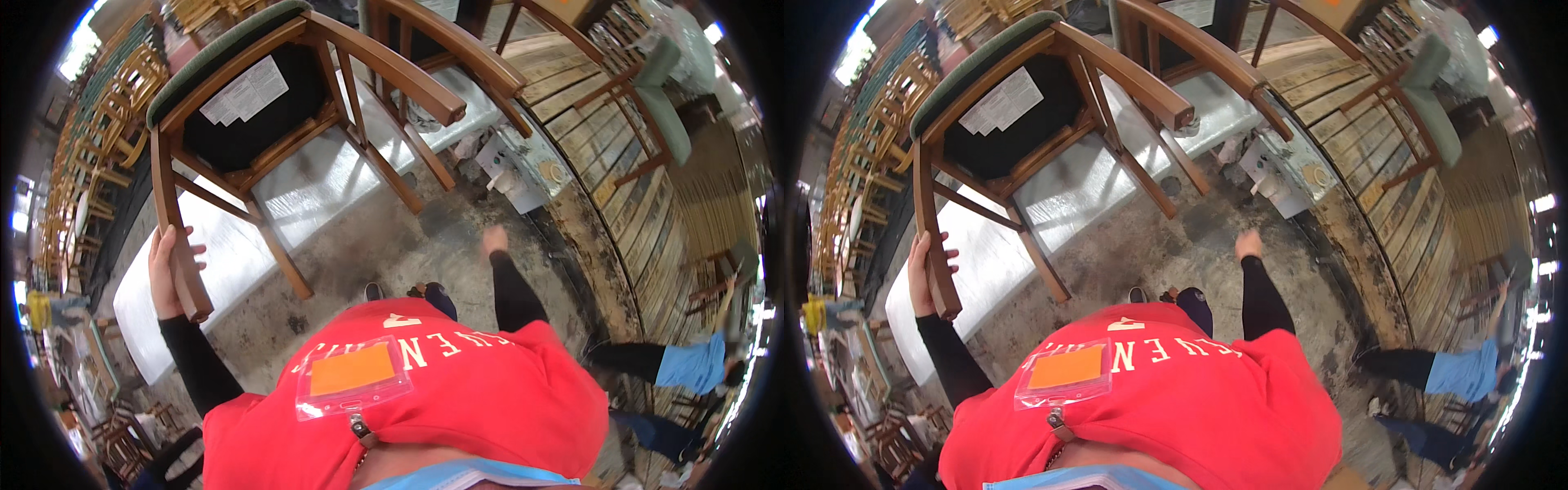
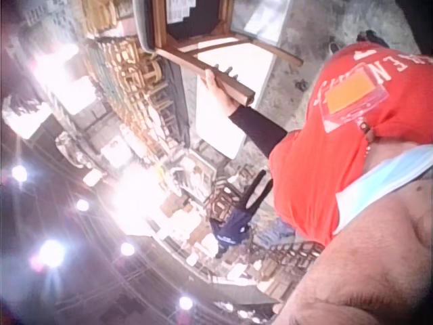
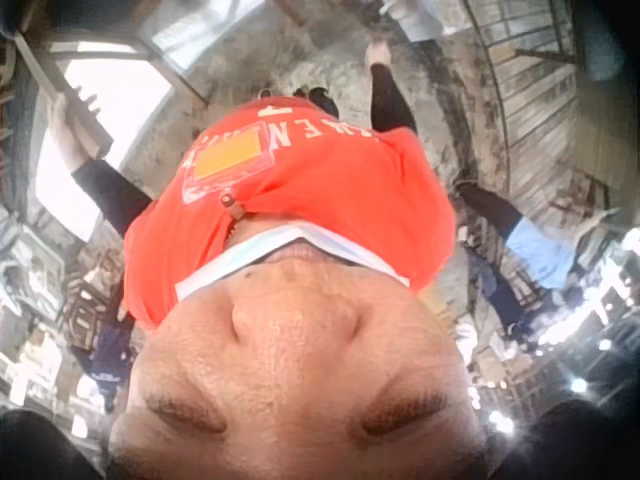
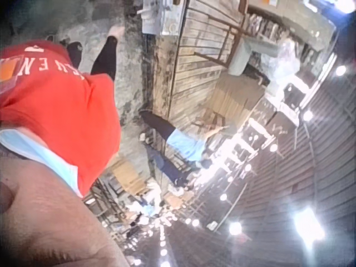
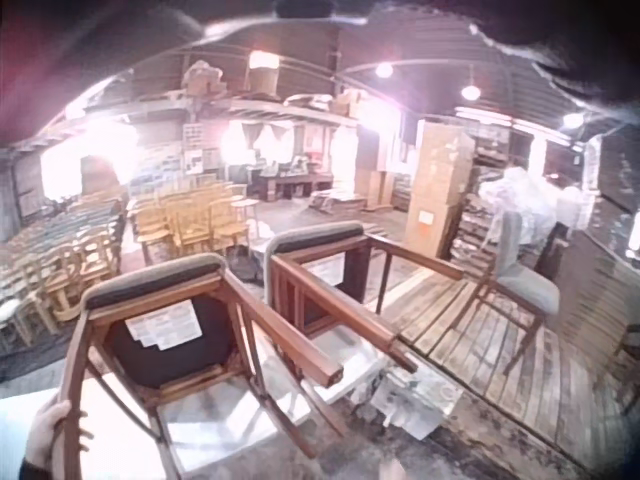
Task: The person wipes the underside and legs of wooden chairs with a cloth. They repeatedly lift, turn, and reposition chairs to access different areas, then place them back down. The person handles multiple chairs one at a time in a workshop setting.
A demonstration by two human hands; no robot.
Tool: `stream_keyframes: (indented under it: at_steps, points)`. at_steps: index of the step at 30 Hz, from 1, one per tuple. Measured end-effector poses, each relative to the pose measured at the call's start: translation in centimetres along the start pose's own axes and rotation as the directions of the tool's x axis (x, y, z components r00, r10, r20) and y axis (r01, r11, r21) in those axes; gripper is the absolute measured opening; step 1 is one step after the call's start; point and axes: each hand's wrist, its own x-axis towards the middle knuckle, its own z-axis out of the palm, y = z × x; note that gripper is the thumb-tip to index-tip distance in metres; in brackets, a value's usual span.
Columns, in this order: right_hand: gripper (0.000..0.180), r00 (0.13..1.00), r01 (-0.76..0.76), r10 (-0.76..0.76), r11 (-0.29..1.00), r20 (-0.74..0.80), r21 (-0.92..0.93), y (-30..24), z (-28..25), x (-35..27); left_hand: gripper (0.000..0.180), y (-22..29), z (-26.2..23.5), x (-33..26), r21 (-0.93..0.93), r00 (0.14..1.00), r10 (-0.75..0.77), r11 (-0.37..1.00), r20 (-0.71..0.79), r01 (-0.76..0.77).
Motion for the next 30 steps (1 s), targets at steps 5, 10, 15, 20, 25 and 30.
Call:
stream_keyframes:
  at_steps: [5,10,15,20,25,30]
  points:
    - [0.044,0.956,0.286,-0.291,0.951,0.028,0.117,-13.1,-2.1,14.2,0.049,0.5,1.8,-4.2,0.071,0.989,-0.127,0.989,-0.071,0.132]
    - [0.058,0.832,0.554,-0.554,0.833,0.019,0.001,-24.1,0.3,23.2,0.042,0.1,0.8,-4.4,0.012,0.983,-0.065,0.998,-0.172,0.068]
    - [0.055,0.772,0.635,-0.606,0.747,0.194,-0.194,-28.3,5.1,25.3,0.043,0.9,3.9,-4.0,0.023,0.951,-0.103,0.993,-0.291,0.114]
    - [0.052,0.702,0.708,-0.636,0.672,0.320,-0.216,-28.9,6.4,25.5,0.050,0.4,5.8,-5.1,0.007,0.959,-0.114,0.993,-0.259,0.120]
    - [0.043,0.839,0.423,-0.516,0.818,0.173,0.391,-24.1,2.8,23.6,0.046,0.1,6.1,-4.0,-0.090,0.970,-0.068,0.995,-0.231,0.049]
    - [0.038,0.601,-0.071,-0.616,0.593,0.509,0.802,-20.2,-0.5,8.7,0.059,-0.3,5.4,-5.5,0.002,0.946,-0.038,0.999,-0.322,0.040]
